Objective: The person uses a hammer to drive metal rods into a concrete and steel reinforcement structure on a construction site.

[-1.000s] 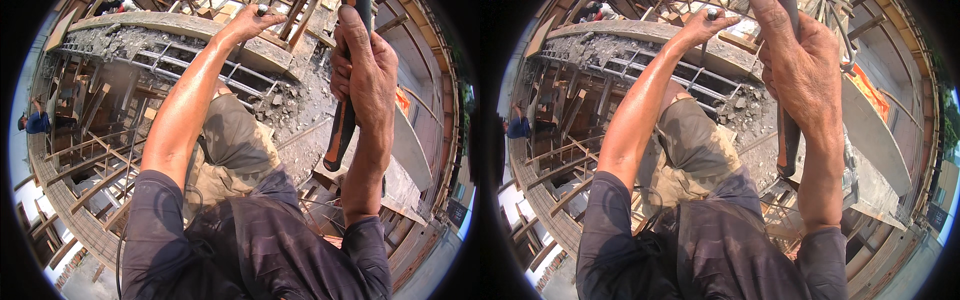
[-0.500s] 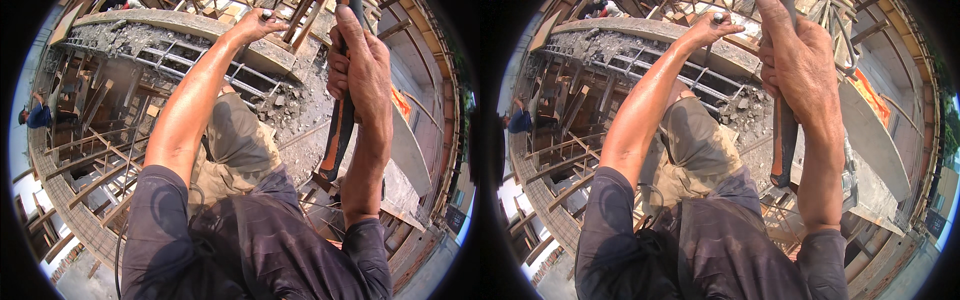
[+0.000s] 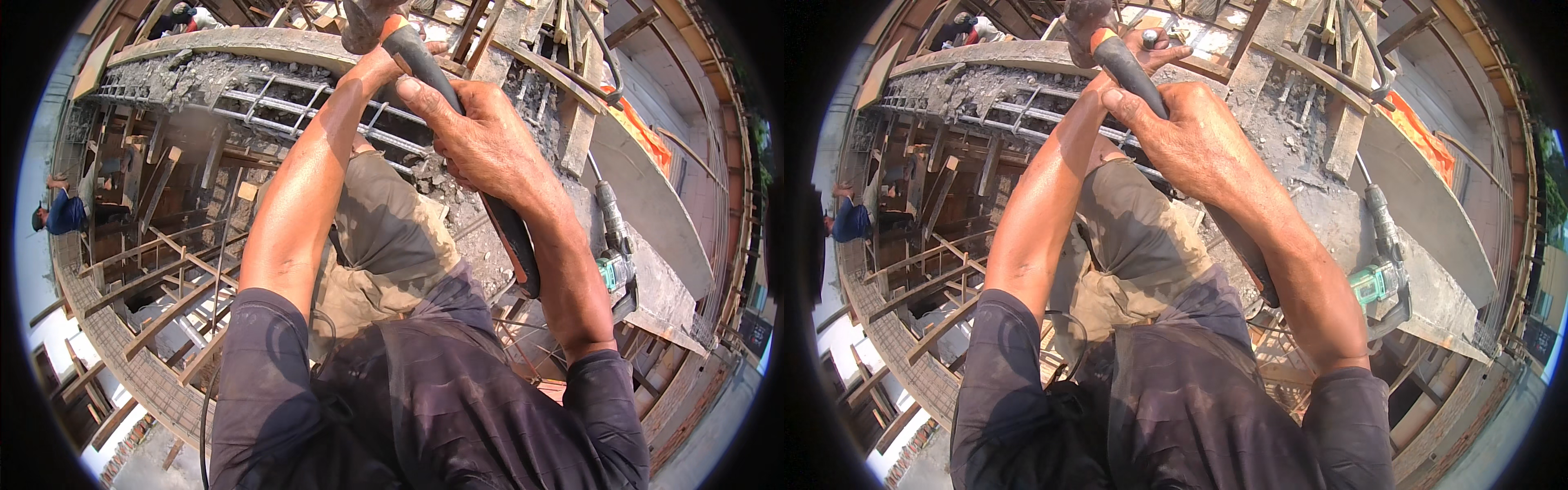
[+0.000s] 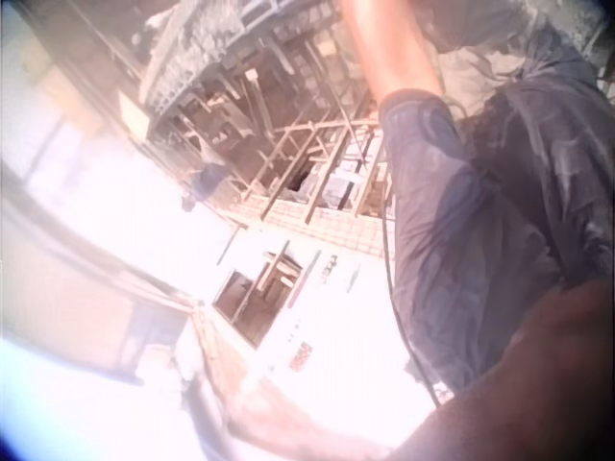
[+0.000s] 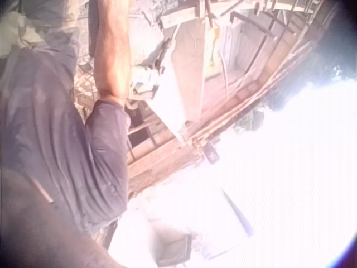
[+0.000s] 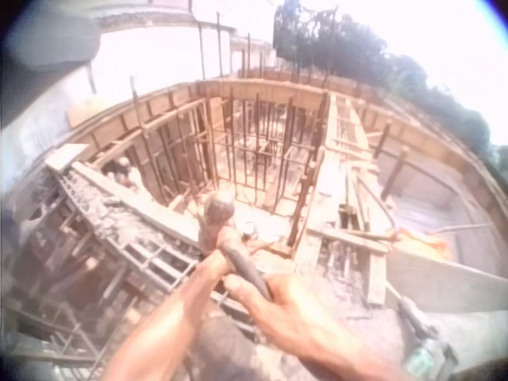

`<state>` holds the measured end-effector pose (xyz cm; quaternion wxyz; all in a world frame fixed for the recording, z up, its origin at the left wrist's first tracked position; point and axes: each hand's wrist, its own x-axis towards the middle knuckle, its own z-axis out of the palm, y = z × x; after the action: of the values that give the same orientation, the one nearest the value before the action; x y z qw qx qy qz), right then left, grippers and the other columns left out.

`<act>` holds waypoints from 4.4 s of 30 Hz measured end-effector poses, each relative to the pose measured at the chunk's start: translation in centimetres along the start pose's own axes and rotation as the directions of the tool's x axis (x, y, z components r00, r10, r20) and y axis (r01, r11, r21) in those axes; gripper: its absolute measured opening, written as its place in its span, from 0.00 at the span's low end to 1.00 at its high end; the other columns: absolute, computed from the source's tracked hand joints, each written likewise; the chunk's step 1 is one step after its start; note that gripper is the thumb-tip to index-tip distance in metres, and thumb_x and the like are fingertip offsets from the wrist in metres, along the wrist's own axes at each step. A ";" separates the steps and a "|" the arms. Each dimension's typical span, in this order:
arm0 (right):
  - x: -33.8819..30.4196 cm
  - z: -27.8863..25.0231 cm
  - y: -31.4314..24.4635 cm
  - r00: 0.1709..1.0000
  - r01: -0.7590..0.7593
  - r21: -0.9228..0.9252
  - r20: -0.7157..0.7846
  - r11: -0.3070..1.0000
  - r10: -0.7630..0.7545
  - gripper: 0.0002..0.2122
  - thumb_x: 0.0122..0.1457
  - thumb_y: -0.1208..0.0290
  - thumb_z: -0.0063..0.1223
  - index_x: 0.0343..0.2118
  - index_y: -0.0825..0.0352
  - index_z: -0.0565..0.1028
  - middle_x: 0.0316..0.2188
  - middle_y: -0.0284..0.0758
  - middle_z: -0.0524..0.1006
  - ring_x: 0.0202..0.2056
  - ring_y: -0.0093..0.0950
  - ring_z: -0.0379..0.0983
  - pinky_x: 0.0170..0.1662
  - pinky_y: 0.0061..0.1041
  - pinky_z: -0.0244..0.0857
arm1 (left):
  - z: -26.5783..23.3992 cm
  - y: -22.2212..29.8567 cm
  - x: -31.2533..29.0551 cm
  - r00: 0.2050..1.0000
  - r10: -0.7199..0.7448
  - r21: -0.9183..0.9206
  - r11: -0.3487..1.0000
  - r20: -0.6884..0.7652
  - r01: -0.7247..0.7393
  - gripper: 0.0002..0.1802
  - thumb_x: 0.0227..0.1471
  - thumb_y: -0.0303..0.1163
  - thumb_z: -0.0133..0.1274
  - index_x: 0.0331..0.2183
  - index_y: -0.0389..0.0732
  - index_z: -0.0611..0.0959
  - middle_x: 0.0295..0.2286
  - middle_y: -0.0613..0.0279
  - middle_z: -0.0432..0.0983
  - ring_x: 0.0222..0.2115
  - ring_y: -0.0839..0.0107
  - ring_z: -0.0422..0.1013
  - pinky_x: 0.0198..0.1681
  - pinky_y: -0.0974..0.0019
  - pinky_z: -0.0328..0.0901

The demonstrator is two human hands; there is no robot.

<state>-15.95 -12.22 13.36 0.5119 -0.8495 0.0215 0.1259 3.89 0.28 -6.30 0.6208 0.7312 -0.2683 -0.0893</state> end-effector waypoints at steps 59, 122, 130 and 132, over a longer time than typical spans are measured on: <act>-14.5 2.0 22.2 0.810 -0.582 0.032 -0.068 0.812 0.583 0.21 0.62 0.56 0.58 0.19 0.64 0.66 0.13 0.24 0.63 0.16 0.16 0.56 0.19 0.26 0.51 | -0.2 2.8 -2.2 0.815 -0.085 0.090 0.982 -0.573 0.165 0.33 0.62 0.54 0.48 0.14 0.39 0.72 0.13 0.71 0.62 0.19 0.73 0.61 0.26 0.56 0.58; -11.5 -6.8 3.1 0.722 0.423 0.450 -0.692 0.787 0.007 0.19 0.69 0.54 0.47 0.22 0.57 0.61 0.10 0.20 0.51 0.09 0.12 0.46 0.10 0.16 0.45 | 15.4 10.5 -2.9 0.996 0.063 0.226 0.973 -0.057 -0.048 0.11 0.47 0.39 0.61 0.30 0.41 0.85 0.23 0.51 0.81 0.28 0.53 0.80 0.35 0.52 0.72; -13.7 -4.0 6.6 0.844 -0.218 0.411 -0.376 0.885 0.382 0.21 0.65 0.57 0.54 0.20 0.56 0.58 0.10 0.21 0.53 0.07 0.13 0.46 0.09 0.19 0.44 | 16.4 10.6 -3.4 0.999 0.029 0.301 0.953 0.027 -0.036 0.09 0.42 0.34 0.63 0.28 0.42 0.84 0.23 0.54 0.82 0.29 0.55 0.80 0.36 0.54 0.73; -14.3 -5.4 4.6 0.834 -0.056 0.437 -0.474 0.898 0.283 0.20 0.67 0.57 0.52 0.20 0.56 0.59 0.10 0.21 0.53 0.07 0.13 0.46 0.08 0.18 0.45 | 16.0 10.4 -3.4 0.999 0.010 0.275 0.961 0.039 -0.020 0.09 0.43 0.35 0.62 0.30 0.43 0.86 0.25 0.50 0.82 0.31 0.54 0.80 0.39 0.53 0.74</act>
<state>-29.47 -20.46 15.17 0.6374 -0.7205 0.2632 -0.0728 -9.36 -12.65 -0.46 0.5087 0.8066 -0.2950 -0.0600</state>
